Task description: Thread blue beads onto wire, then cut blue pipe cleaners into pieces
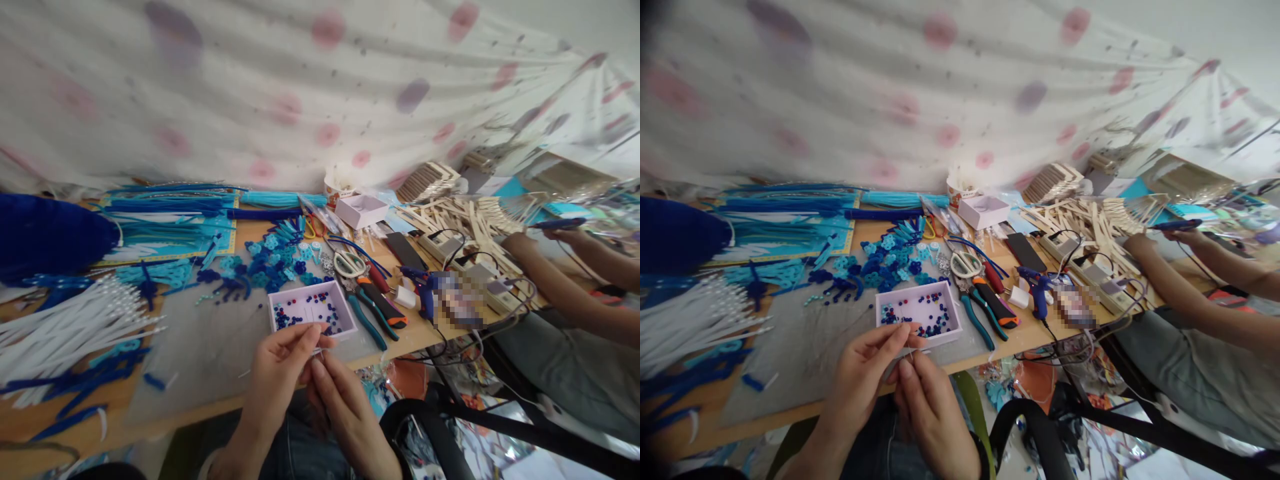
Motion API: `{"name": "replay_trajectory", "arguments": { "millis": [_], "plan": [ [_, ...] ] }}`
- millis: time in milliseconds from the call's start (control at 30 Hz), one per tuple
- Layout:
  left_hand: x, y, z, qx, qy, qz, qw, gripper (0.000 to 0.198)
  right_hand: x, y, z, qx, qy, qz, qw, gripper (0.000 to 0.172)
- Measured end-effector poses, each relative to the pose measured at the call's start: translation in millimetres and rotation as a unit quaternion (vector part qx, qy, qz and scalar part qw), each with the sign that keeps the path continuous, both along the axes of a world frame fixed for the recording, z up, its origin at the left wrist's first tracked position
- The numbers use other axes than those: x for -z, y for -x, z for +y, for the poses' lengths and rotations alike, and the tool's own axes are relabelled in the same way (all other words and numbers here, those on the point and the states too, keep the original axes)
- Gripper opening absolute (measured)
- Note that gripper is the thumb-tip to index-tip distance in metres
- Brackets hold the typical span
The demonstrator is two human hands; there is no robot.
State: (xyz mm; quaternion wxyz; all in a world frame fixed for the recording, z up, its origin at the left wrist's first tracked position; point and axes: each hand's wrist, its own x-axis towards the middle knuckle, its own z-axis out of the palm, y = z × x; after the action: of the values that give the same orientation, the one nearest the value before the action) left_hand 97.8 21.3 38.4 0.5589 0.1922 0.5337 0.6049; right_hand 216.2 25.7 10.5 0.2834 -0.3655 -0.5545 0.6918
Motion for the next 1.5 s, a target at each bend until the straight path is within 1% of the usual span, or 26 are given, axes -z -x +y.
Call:
{"name": "replay_trajectory", "arguments": {
  "millis": [133, 200, 267, 300, 367, 467, 500, 567, 633, 767, 833, 967, 1100, 1367, 1500],
  "plan": [
    [-2.3, -0.4, -2.5, -0.011, 0.013, -0.023, 1.000, 0.033, 0.5, -1.1, -0.4, -0.009, -0.020, -0.006, 1.000, 0.038],
    [-4.4, 1.3, -2.5, -0.023, 0.006, -0.018, 1.000, 0.034, -1.6, -2.2, -0.5, -0.017, -0.014, -0.006, 1.000, 0.038],
    [-6.9, 3.8, -1.3, -0.046, -0.006, -0.002, 0.999, 0.032, -4.0, -3.8, -0.2, -0.027, 0.008, 0.011, 1.000, 0.040],
    [-8.1, 5.1, -0.4, -0.056, -0.012, 0.005, 0.998, 0.032, -4.8, -4.6, 0.3, -0.031, 0.032, 0.029, 0.999, 0.042],
    [-10.0, 7.3, 1.5, -0.062, -0.021, 0.006, 0.998, 0.031, -4.5, -6.1, 2.0, -0.048, 0.118, 0.090, 0.988, 0.046],
    [-11.0, 8.9, 3.6, -0.056, -0.038, -0.005, 0.998, 0.032, -0.9, -7.2, 5.6, -0.083, 0.259, 0.186, 0.944, 0.048],
    [-10.9, 9.2, 3.9, -0.054, -0.041, -0.008, 0.998, 0.031, 0.4, -7.2, 6.7, -0.093, 0.287, 0.201, 0.932, 0.047],
    [-10.0, 10.0, 3.8, -0.049, -0.046, -0.005, 0.998, 0.031, 1.6, -6.9, 7.7, -0.103, 0.310, 0.210, 0.921, 0.048],
    [-8.7, 11.4, 3.1, -0.044, -0.054, 0.005, 0.998, 0.031, 0.8, -6.8, 7.4, -0.106, 0.309, 0.206, 0.922, 0.050],
    [-7.0, 14.9, 1.5, -0.046, -0.059, 0.015, 0.997, 0.033, -2.9, -8.0, 6.6, -0.098, 0.271, 0.180, 0.941, 0.056],
    [-8.1, 15.7, 1.0, -0.052, -0.056, 0.017, 0.997, 0.032, -3.2, -9.2, 7.3, -0.101, 0.262, 0.169, 0.945, 0.057],
    [-14.0, 14.8, 0.7, -0.069, -0.052, 0.021, 0.996, 0.028, -0.7, -10.2, 8.5, -0.126, 0.285, 0.175, 0.934, 0.060],
    [-18.5, 13.7, 1.4, -0.080, -0.053, 0.018, 0.995, 0.023, 1.6, -9.3, 6.3, -0.129, 0.305, 0.177, 0.927, 0.060],
    [-19.7, 13.6, 2.4, -0.077, -0.059, 0.010, 0.995, 0.024, 9.2, -12.3, 6.7, -0.101, 0.283, 0.158, 0.941, 0.059],
    [-17.4, 13.1, 3.4, -0.080, -0.052, -0.013, 0.995, 0.025, 11.1, -12.8, 4.9, -0.087, 0.269, 0.171, 0.944, 0.060]
  ]
}}
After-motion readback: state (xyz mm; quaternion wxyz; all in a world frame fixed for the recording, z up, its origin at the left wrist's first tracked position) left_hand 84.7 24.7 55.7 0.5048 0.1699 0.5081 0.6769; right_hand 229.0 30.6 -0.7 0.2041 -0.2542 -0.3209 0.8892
